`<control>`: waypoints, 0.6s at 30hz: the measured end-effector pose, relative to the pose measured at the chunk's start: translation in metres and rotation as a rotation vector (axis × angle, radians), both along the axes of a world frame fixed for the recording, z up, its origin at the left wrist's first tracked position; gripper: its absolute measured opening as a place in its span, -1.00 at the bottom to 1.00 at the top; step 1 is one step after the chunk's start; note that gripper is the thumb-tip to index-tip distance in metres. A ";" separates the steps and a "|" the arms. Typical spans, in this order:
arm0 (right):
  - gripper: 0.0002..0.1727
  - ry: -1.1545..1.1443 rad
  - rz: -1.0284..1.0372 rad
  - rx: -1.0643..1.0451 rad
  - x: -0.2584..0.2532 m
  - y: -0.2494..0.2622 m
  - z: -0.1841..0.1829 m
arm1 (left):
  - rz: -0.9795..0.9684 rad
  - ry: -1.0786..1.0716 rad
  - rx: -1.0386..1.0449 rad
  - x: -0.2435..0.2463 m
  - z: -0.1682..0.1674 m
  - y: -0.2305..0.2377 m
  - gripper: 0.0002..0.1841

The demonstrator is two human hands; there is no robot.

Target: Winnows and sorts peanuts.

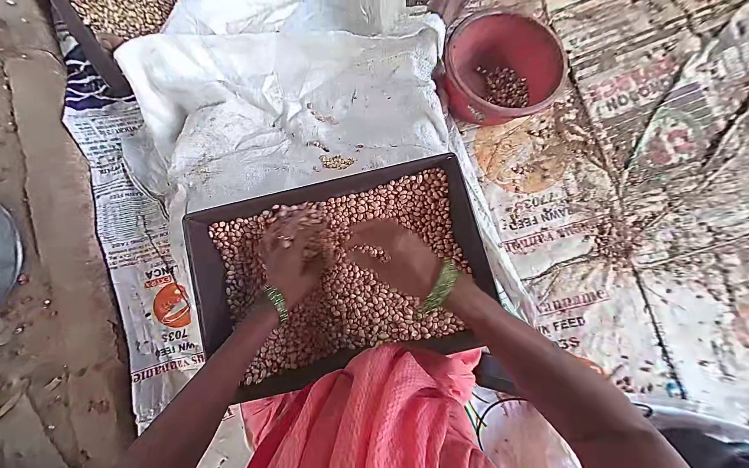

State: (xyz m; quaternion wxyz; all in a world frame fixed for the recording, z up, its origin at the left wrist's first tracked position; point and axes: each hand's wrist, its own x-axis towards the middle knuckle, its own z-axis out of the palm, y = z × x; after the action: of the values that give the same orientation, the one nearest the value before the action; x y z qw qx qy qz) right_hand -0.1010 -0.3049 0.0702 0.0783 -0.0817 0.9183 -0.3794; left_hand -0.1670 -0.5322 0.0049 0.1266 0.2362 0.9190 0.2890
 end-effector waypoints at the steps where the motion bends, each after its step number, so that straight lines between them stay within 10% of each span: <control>1: -0.73 0.086 -0.157 -0.010 0.004 0.022 0.002 | -0.087 -0.068 -0.078 0.003 0.011 0.024 -0.42; 7: -0.62 0.404 -0.484 0.096 -0.023 0.059 -0.068 | -0.581 -0.246 0.007 0.057 0.037 0.065 -0.53; 13: -0.54 0.112 -0.151 0.048 -0.059 -0.046 -0.067 | 0.154 0.150 0.310 0.030 0.060 -0.083 -0.57; 18: -0.50 -0.244 0.436 -0.024 -0.038 -0.094 -0.033 | 0.557 -0.070 0.375 0.037 0.039 -0.153 -0.15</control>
State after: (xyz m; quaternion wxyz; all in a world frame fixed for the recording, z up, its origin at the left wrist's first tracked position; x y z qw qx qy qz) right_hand -0.1391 -0.3985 0.0369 0.2677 -0.2325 0.8581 -0.3713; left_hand -0.1304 -0.6856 0.0439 0.0286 -0.0151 0.8743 0.4844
